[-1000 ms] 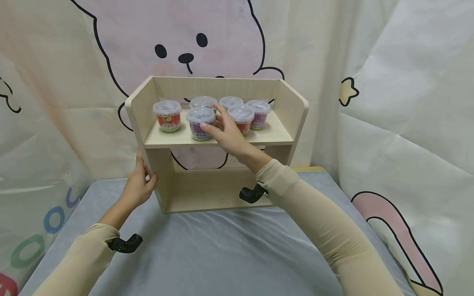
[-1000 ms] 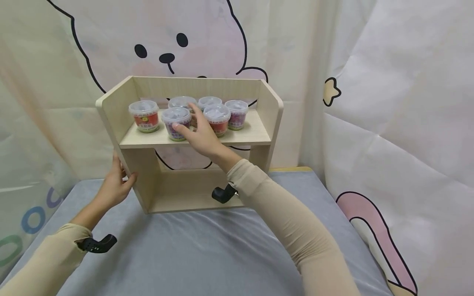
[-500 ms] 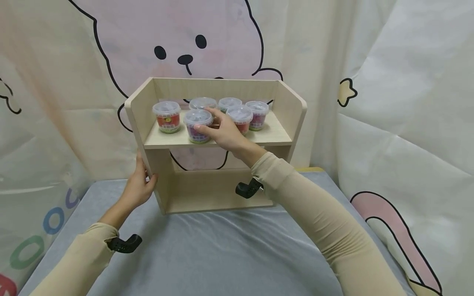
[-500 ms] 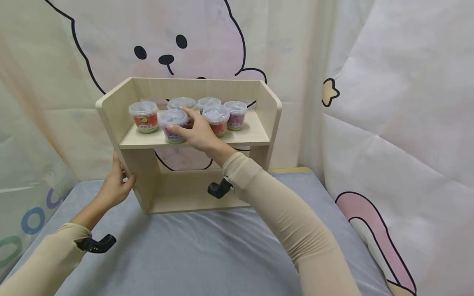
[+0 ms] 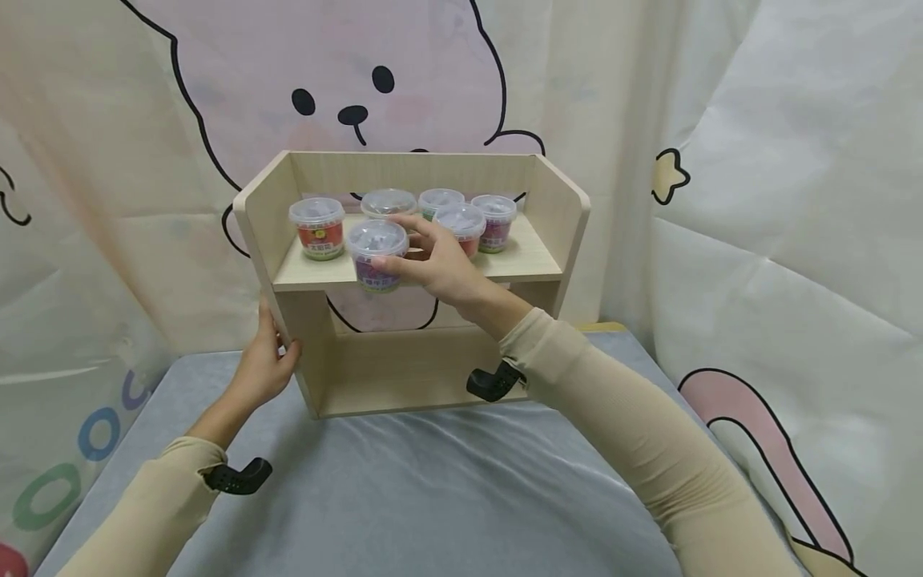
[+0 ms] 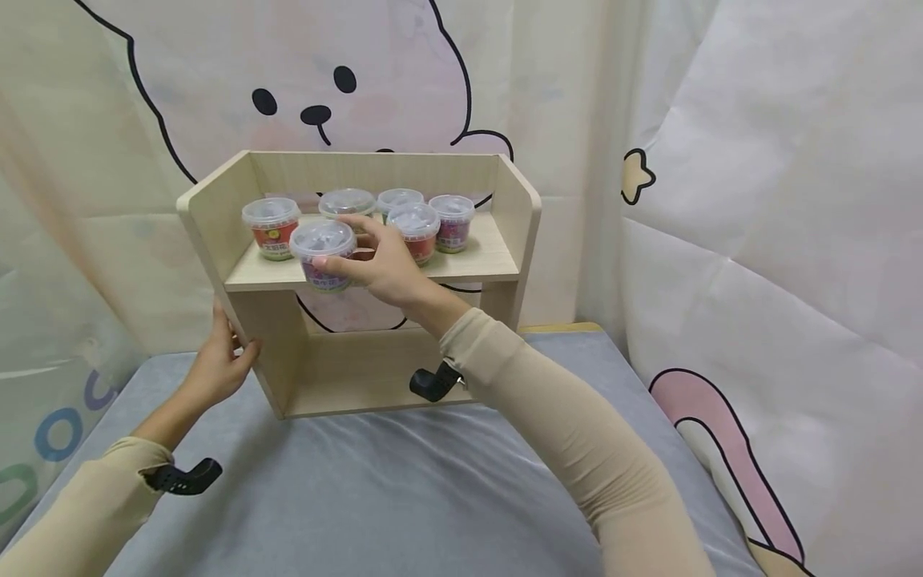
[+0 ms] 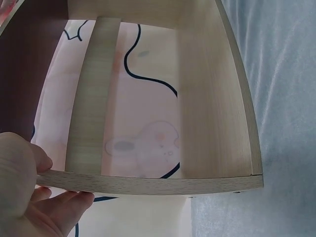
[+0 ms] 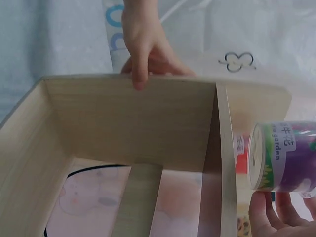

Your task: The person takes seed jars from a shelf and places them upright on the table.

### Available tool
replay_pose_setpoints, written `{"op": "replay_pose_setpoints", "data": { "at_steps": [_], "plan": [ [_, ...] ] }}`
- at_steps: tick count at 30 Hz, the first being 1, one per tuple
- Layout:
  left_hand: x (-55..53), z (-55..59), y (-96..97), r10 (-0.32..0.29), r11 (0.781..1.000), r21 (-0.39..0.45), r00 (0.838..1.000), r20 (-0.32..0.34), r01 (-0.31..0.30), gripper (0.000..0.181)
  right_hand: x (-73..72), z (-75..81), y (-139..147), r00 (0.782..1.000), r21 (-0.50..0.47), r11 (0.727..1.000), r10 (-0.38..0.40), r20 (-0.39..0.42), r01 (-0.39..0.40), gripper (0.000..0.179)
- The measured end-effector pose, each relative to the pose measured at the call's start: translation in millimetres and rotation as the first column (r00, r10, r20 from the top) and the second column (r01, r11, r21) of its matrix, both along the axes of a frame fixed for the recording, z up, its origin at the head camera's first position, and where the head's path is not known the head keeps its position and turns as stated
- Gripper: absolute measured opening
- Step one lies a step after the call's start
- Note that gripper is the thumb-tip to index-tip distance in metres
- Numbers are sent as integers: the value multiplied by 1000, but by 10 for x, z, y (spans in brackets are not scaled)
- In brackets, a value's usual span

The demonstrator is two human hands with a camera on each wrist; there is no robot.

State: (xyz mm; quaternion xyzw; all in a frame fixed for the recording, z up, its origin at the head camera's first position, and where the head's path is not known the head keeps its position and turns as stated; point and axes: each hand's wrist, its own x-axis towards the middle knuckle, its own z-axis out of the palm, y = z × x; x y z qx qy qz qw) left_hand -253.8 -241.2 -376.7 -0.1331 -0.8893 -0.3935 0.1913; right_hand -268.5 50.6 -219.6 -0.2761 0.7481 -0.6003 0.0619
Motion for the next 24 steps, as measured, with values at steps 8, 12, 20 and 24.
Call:
{"op": "replay_pose_setpoints", "data": {
  "at_steps": [8,12,20,24],
  "plan": [
    [-2,9,-15,0,1000,25,1000,-14,1,90,162,-77,-41,998,-2,998,64,-22,-64,61],
    [-13,9,-16,-2,1000,11,1000,1,2,90,201,-145,-54,996,-6,996,84,-43,-85,64],
    [-37,-7,-12,-4,1000,13,1000,6,3,91,296,-357,-115,995,17,999,53,-84,-52,62],
    [-32,-11,-5,-1,1000,31,1000,-2,1,89,323,-506,-174,995,37,997,65,-82,-62,62]
  ]
}}
